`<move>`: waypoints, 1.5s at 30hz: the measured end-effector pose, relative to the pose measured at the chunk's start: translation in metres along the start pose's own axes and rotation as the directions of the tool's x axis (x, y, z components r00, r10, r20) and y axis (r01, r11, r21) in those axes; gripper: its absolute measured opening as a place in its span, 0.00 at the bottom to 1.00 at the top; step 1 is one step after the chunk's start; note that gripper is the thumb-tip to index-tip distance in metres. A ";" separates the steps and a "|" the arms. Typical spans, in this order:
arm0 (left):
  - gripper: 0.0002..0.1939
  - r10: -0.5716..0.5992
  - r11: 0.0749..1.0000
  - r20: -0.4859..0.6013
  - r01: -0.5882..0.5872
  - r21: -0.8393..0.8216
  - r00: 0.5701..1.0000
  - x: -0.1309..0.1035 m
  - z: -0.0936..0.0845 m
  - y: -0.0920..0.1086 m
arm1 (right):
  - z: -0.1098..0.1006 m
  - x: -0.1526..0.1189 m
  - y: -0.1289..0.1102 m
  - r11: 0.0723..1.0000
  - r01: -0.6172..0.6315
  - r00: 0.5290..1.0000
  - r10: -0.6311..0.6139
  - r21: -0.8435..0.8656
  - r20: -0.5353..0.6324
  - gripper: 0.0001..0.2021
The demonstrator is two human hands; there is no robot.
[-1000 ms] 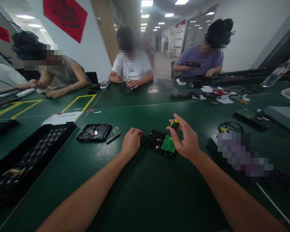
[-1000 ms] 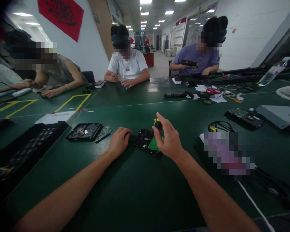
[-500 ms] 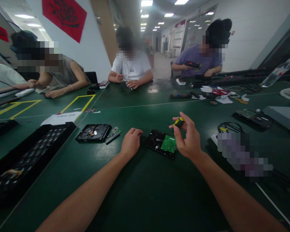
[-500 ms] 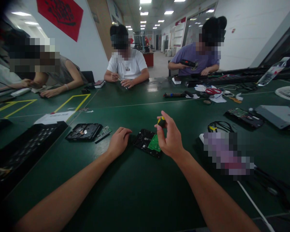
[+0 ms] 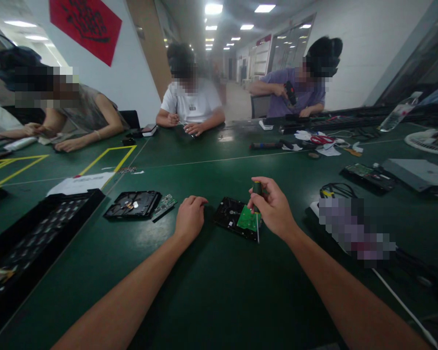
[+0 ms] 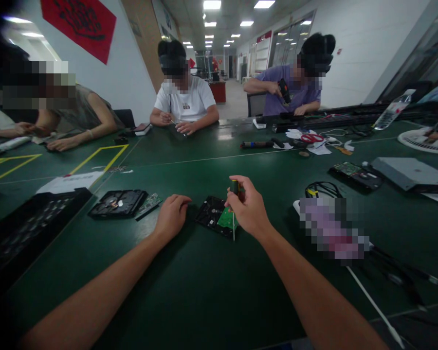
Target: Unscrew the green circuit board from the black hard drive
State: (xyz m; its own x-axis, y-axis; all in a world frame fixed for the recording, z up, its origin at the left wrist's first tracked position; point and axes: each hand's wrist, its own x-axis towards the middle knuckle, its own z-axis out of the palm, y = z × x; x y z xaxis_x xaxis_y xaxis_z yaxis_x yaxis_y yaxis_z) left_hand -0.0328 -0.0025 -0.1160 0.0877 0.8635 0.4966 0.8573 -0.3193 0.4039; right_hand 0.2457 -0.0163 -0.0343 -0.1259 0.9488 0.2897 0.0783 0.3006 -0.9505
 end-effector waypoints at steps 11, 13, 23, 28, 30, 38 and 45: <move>0.09 0.201 0.958 -0.124 -0.221 -0.184 0.972 -0.014 -0.013 0.051 | 0.004 -0.007 -0.011 0.886 -0.463 0.796 0.407 0.017 0.448 0.16; 0.09 0.265 0.931 -0.135 -0.290 -0.224 0.955 -0.020 -0.015 0.065 | 0.007 -0.009 -0.014 0.887 -0.460 0.748 0.414 -0.044 0.520 0.18; 0.09 0.417 0.852 -0.231 -0.466 -0.239 0.879 -0.024 -0.020 0.072 | 0.016 -0.012 -0.009 0.855 -0.518 0.697 0.443 -0.031 0.563 0.19; 0.11 0.454 0.831 -0.230 -0.502 -0.240 0.861 -0.022 -0.020 0.069 | 0.015 -0.012 -0.005 0.858 -0.513 0.698 0.446 -0.044 0.560 0.19; 0.12 0.462 0.822 -0.243 -0.515 -0.244 0.853 -0.022 -0.020 0.068 | 0.014 -0.012 -0.004 0.857 -0.513 0.696 0.445 -0.044 0.563 0.20; 0.10 0.456 0.817 -0.260 -0.516 -0.258 0.851 -0.022 -0.020 0.069 | 0.014 -0.010 -0.008 0.852 -0.523 0.732 0.446 0.004 0.515 0.16; 0.09 0.480 0.796 -0.252 -0.538 -0.278 0.840 -0.021 -0.022 0.068 | 0.014 -0.008 -0.004 0.825 -0.559 0.735 0.448 0.081 0.508 0.16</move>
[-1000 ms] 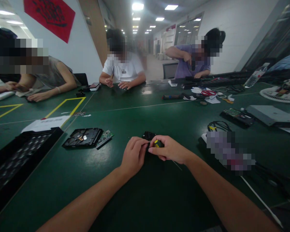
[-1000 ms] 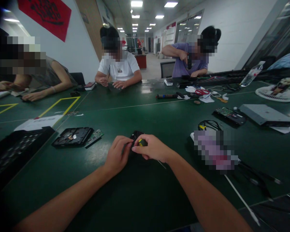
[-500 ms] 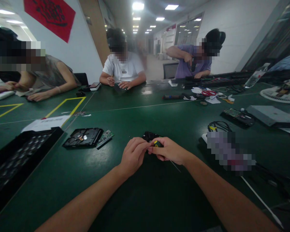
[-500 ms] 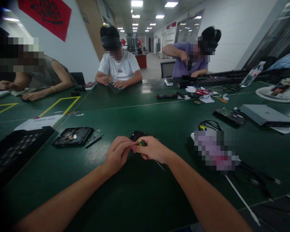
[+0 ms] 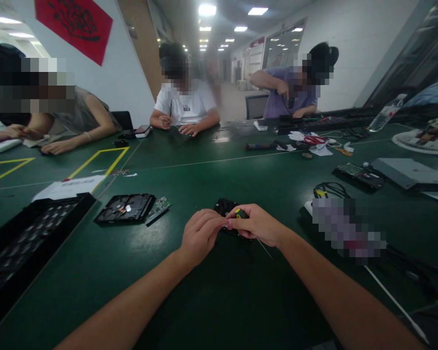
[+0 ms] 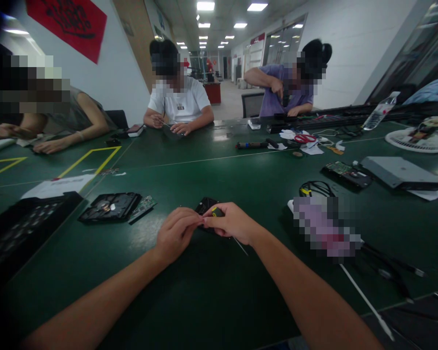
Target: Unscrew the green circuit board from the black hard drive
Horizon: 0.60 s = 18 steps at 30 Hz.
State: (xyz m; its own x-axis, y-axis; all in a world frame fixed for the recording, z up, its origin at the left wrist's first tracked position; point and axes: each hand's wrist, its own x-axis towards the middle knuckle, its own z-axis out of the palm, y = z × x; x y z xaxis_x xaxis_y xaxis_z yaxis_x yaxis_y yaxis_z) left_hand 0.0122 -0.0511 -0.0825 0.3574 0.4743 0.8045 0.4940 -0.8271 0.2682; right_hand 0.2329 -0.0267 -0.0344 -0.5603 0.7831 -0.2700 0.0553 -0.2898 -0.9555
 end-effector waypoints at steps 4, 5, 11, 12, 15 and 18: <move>0.10 0.020 0.998 0.013 -0.020 0.056 1.000 0.002 -0.002 0.002 | -0.003 0.002 0.004 1.000 -0.015 1.000 0.016 0.005 -0.027 0.15; 0.09 0.026 0.997 0.016 -0.027 0.074 1.000 0.002 -0.002 0.003 | -0.004 0.003 0.005 1.000 -0.019 0.999 0.019 0.004 -0.034 0.14; 0.07 0.021 0.995 0.045 -0.025 0.095 0.999 0.004 -0.003 0.003 | -0.005 0.004 0.007 0.999 -0.033 0.998 0.033 -0.006 -0.051 0.12; 0.07 0.017 0.996 0.054 -0.022 0.090 0.998 0.003 -0.003 0.003 | -0.006 0.004 0.006 0.999 -0.039 0.998 0.039 -0.006 -0.048 0.12; 0.07 0.016 0.997 0.074 -0.021 0.069 0.997 0.003 -0.004 0.003 | -0.008 0.003 0.005 0.999 -0.053 0.998 0.053 -0.011 -0.025 0.14; 0.07 0.034 0.999 0.072 -0.037 0.038 0.997 0.004 -0.003 0.005 | -0.009 0.002 0.004 0.998 -0.052 0.999 0.053 -0.030 0.008 0.14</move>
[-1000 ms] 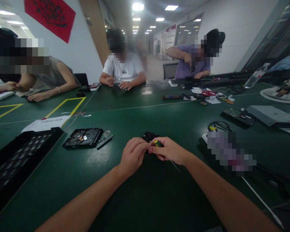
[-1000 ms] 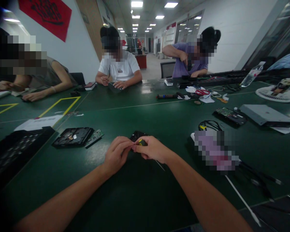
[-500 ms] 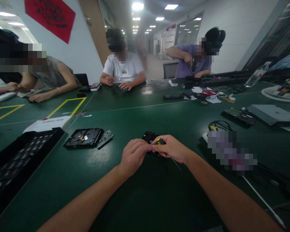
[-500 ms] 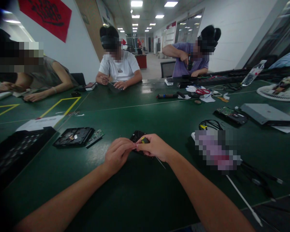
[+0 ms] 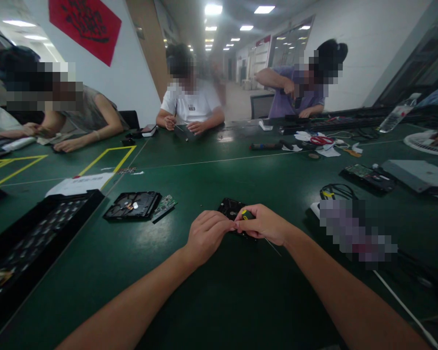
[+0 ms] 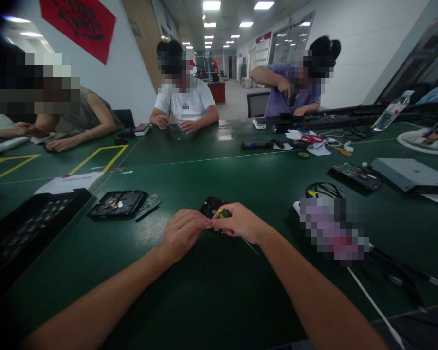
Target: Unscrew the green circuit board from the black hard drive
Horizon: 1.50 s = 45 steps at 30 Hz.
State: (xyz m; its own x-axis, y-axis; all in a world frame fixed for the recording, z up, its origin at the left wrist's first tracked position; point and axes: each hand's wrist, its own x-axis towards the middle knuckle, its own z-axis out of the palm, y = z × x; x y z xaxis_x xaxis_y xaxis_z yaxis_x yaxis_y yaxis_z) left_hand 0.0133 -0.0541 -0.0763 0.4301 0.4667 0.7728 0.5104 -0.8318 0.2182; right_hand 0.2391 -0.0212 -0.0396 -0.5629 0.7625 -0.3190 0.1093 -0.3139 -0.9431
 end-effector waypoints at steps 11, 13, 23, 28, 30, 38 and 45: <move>0.07 -0.398 0.905 -0.217 0.420 0.069 0.892 -0.006 -0.001 -0.037 | -0.029 -0.010 -0.018 0.997 0.062 0.993 -0.066 -0.041 -0.099 0.12; 0.11 -0.511 0.833 -0.265 0.547 0.084 0.818 -0.008 -0.003 -0.046 | -0.040 -0.009 -0.018 0.995 0.081 0.979 -0.090 -0.056 -0.184 0.11; 0.15 -0.690 0.715 -0.059 0.692 0.100 0.721 -0.018 0.008 -0.054 | -0.065 -0.003 -0.007 0.979 -0.041 0.945 -0.027 -0.202 -0.325 0.07; 0.14 -0.684 0.722 -0.048 0.685 0.095 0.728 -0.020 0.011 -0.061 | -0.069 -0.006 -0.007 0.954 -0.102 0.956 0.017 -0.282 -0.291 0.06; 0.14 -0.683 0.724 -0.062 0.685 0.082 0.728 -0.021 0.011 -0.063 | -0.069 -0.007 -0.007 0.945 -0.113 0.956 0.019 -0.307 -0.293 0.05; 0.14 -0.683 0.722 -0.141 0.692 0.023 0.717 -0.020 0.007 -0.065 | -0.076 -0.003 -0.001 0.899 -0.188 0.929 0.032 -0.396 -0.368 0.04; 0.13 -0.610 0.783 0.086 0.616 -0.085 0.788 -0.015 0.010 -0.050 | -0.073 -0.004 -0.005 0.866 -0.269 0.917 0.096 -0.422 -0.388 0.03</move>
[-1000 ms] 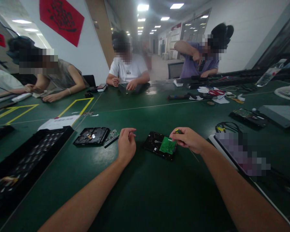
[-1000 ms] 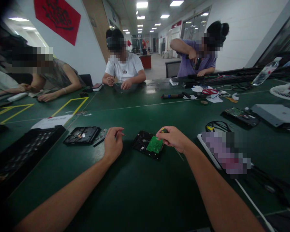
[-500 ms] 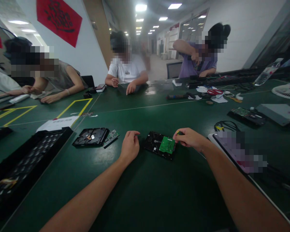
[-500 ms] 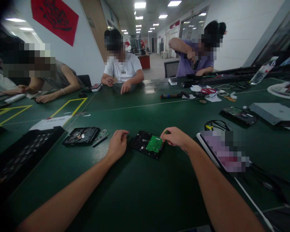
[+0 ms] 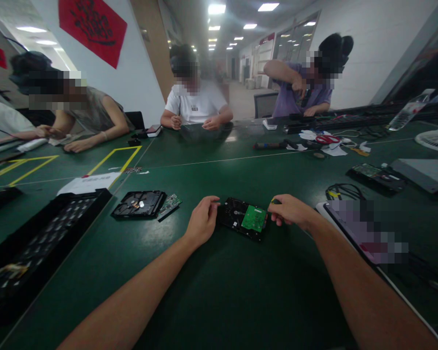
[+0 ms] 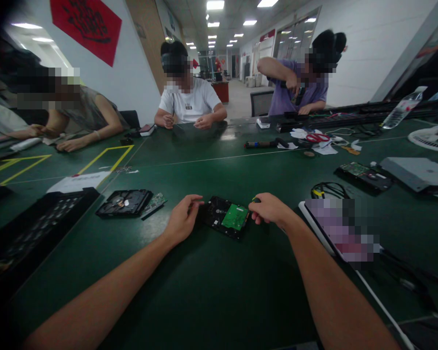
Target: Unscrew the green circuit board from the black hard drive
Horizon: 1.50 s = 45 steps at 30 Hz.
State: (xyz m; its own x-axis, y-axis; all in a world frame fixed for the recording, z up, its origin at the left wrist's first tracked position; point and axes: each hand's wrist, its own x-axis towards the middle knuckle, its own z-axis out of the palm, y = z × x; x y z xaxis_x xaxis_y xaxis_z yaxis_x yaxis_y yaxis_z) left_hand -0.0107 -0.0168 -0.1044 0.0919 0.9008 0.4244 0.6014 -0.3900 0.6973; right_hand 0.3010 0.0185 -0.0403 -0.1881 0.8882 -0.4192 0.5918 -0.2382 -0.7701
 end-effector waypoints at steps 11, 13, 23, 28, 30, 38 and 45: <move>0.10 -0.006 1.000 0.012 0.006 0.008 1.000 -0.005 -0.001 0.011 | 0.007 0.001 -0.005 1.000 -0.017 0.999 0.015 -0.025 -0.044 0.03; 0.09 -0.010 1.000 -0.011 0.010 0.009 1.000 -0.005 0.000 0.011 | 0.007 0.000 -0.006 0.999 -0.014 0.999 0.012 -0.038 -0.049 0.03; 0.10 0.020 0.995 -0.057 -0.014 0.099 0.998 -0.007 0.000 0.012 | 0.004 0.001 -0.003 0.995 0.015 0.991 -0.028 -0.101 -0.134 0.02; 0.10 0.068 0.983 0.012 -0.069 0.171 0.998 -0.009 -0.001 0.019 | 0.004 0.000 -0.005 0.992 0.042 0.990 -0.057 -0.121 -0.129 0.04; 0.11 0.099 0.979 0.058 -0.107 0.171 0.993 -0.008 -0.001 0.021 | 0.004 -0.001 -0.006 0.991 0.067 0.992 -0.079 -0.115 -0.102 0.05; 0.38 0.223 0.940 0.304 -0.287 0.182 0.926 -0.010 -0.006 0.032 | 0.007 0.005 0.001 0.978 0.121 0.985 -0.139 -0.170 -0.101 0.06; 0.54 0.288 0.896 0.386 -0.389 0.214 0.877 -0.019 -0.001 0.038 | 0.012 0.000 0.000 0.984 0.109 0.993 -0.102 -0.143 0.054 0.04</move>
State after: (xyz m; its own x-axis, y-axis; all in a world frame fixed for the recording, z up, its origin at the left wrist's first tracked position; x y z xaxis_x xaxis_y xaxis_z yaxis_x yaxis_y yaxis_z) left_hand 0.0096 -0.0491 -0.0848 0.5599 0.7510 0.3500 0.6733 -0.6586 0.3360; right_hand 0.2911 0.0142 -0.0462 -0.2896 0.8854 -0.3636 0.6735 -0.0815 -0.7347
